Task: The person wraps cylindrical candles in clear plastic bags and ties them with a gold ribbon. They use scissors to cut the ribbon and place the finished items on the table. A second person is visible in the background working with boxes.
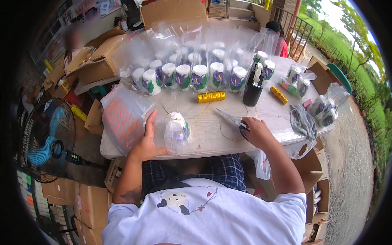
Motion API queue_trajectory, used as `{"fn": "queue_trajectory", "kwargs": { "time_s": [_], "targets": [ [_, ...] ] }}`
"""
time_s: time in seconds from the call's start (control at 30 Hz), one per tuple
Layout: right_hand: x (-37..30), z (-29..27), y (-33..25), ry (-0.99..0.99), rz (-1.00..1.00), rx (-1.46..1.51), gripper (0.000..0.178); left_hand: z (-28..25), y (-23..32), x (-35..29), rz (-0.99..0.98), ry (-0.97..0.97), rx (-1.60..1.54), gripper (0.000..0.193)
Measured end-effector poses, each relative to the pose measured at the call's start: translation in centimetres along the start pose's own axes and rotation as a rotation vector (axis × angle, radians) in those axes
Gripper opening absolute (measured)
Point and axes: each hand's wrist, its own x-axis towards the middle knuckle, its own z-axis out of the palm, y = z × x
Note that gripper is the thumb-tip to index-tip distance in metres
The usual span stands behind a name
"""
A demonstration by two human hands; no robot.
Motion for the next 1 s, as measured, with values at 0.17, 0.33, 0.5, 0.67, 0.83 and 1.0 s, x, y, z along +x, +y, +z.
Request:
{"fn": "queue_trajectory", "kwargs": {
  "time_s": [0.17,0.33,0.5,0.67,0.83,1.0],
  "targets": [
    [0.5,-1.2,-0.2,-0.074,-0.049,0.015,0.036,7.0,-1.5,0.7,-0.023,0.356,-0.191,0.096],
    [3.0,-3.4,0.4,-0.108,0.098,0.072,0.031,6.5,-1.7,3.2,0.139,0.513,0.030,0.087],
    [3.1,-1.8,1.3,0.007,0.071,0.083,0.030,5.7,1.1,5.0,0.191,0.544,0.051,0.057],
    [3.9,-2.0,2.1,0.475,0.059,0.193,0.024,4.2,1.9,7.2,-0.047,0.476,0.020,0.047],
    [6.9,-2.1,4.7,0.825,0.172,0.596,0.032,5.0,2.5,6.2,-0.069,0.469,-0.049,0.046],
    [10.1,-2.5,6.2,0.609,0.544,1.010,0.047,7.0,-0.7,2.9,0.177,0.542,-0.013,0.094]
  ]
}}
